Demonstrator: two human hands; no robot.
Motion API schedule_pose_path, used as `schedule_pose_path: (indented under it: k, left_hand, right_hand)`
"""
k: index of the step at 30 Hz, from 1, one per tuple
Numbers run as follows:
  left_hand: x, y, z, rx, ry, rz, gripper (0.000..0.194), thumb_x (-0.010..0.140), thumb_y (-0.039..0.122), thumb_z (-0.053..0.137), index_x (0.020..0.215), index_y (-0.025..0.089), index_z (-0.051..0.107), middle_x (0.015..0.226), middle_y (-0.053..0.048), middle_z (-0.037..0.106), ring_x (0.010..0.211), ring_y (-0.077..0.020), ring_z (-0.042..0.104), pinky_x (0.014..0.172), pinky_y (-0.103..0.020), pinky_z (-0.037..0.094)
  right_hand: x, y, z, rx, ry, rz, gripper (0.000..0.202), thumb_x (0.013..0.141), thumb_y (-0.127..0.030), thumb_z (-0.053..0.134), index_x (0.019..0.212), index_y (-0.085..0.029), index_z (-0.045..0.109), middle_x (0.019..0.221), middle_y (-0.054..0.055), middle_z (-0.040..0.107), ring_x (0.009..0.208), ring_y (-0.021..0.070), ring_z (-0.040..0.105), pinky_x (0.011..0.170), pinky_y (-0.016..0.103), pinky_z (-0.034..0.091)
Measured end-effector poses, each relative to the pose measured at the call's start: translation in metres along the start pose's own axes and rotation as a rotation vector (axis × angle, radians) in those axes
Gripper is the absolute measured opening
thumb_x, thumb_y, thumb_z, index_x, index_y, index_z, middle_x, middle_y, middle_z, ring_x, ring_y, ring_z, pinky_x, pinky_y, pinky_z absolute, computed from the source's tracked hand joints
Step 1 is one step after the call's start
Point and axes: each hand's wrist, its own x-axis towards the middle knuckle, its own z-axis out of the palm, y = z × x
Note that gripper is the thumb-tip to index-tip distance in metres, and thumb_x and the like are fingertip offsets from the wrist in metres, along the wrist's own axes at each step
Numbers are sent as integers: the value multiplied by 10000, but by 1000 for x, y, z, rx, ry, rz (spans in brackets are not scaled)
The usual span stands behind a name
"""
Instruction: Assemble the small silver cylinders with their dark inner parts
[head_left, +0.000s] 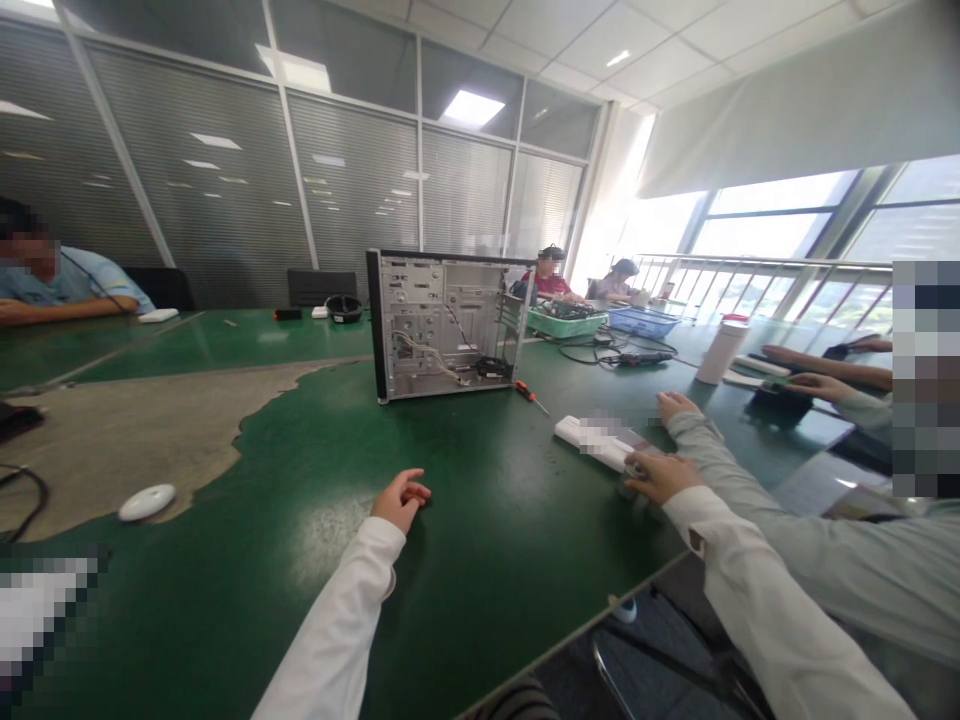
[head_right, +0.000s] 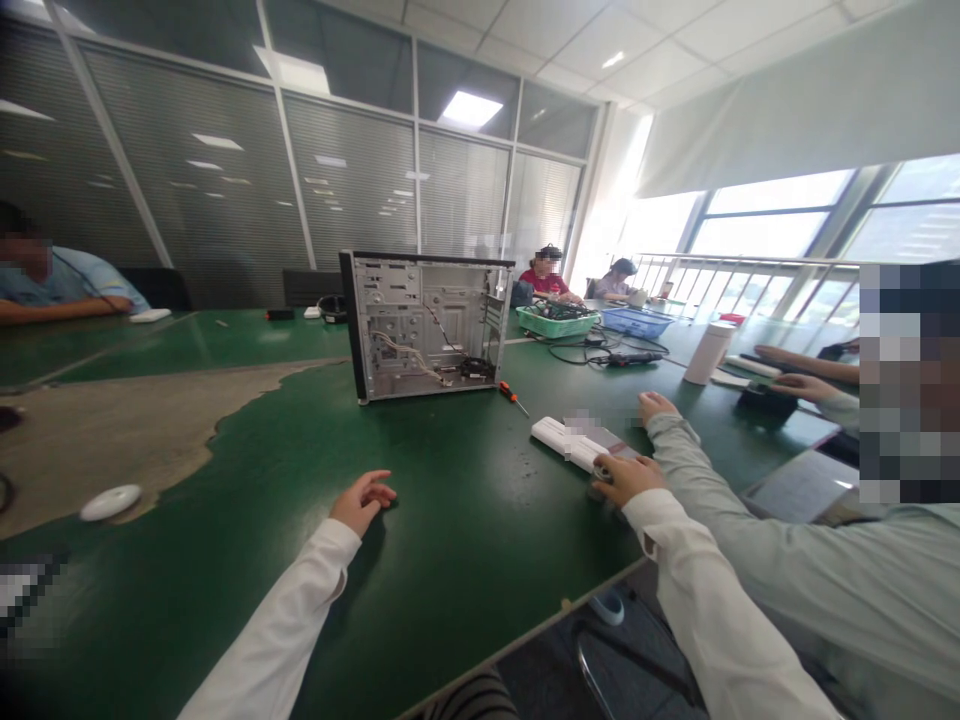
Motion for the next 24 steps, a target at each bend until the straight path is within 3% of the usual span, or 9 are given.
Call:
schedule_pose_path:
  k: [4, 6, 9, 13, 16, 20, 24]
  left_hand:
    - [0, 1, -2, 6, -29, -6, 418, 564, 45, 395, 959, 152, 480, 705, 1, 631, 605, -112, 584, 662, -263, 465]
    - [0, 1, -2, -1, -30, -8, 413, 569, 45, 399, 960, 153, 481, 706, 3, 627, 605, -111, 581, 662, -263, 465]
    - [-1, 3, -1, -4, -17, -6, 421, 567, 36, 408, 964, 155, 481, 728, 0, 615, 634, -110, 575, 671, -260, 461]
    - [-4, 7, -3, 116, 56, 12, 478, 537, 16, 443, 990, 164, 483, 909, -45, 582, 783, -144, 554, 658, -264, 441]
    - [-5, 7, -3, 158, 125, 50, 531, 527, 18, 483, 1031, 183, 455, 1017, -61, 527, 892, -181, 517, 618, -257, 439]
    - [-1, -3, -2, 209, 216, 63, 557, 522, 29, 530, 1046, 190, 433, 1043, -65, 490, 942, -207, 488, 720, -329, 438]
    - [2, -11, -1, 245, 230, 68, 546, 530, 53, 568, 1048, 162, 431, 1022, -84, 504, 931, -214, 491, 781, -366, 414]
  right_hand:
    - [7, -41, -25, 58, 156, -152, 286, 700, -377, 473, 928, -217, 540, 891, 52, 609, 848, 208, 540, 838, 400, 279]
    - [9, -78, -39, 134, 215, -250, 310, 711, -366, 471, 969, -201, 520, 919, 73, 596, 878, 211, 522, 825, 377, 294]
    - [16, -149, -51, 307, 155, -431, 405, 689, -353, 510, 1054, -188, 453, 878, 60, 597, 842, 201, 527, 792, 354, 322]
    - [31, -241, -50, 457, 105, -555, 589, 598, -302, 608, 1123, -173, 376, 855, 49, 594, 824, 202, 528, 800, 356, 324]
    - [44, -292, -39, 549, 114, -590, 648, 571, -285, 629, 1145, -177, 350, 864, 49, 583, 829, 213, 520, 779, 354, 340]
    - [52, -322, -10, 756, 121, -549, 658, 607, -244, 592, 1189, -182, 290, 919, 63, 554, 858, 204, 502, 771, 344, 370]
    - [50, -317, 20, 919, 78, -560, 733, 569, -136, 559, 1225, -147, 232, 1034, 98, 506, 929, 203, 474, 833, 358, 370]
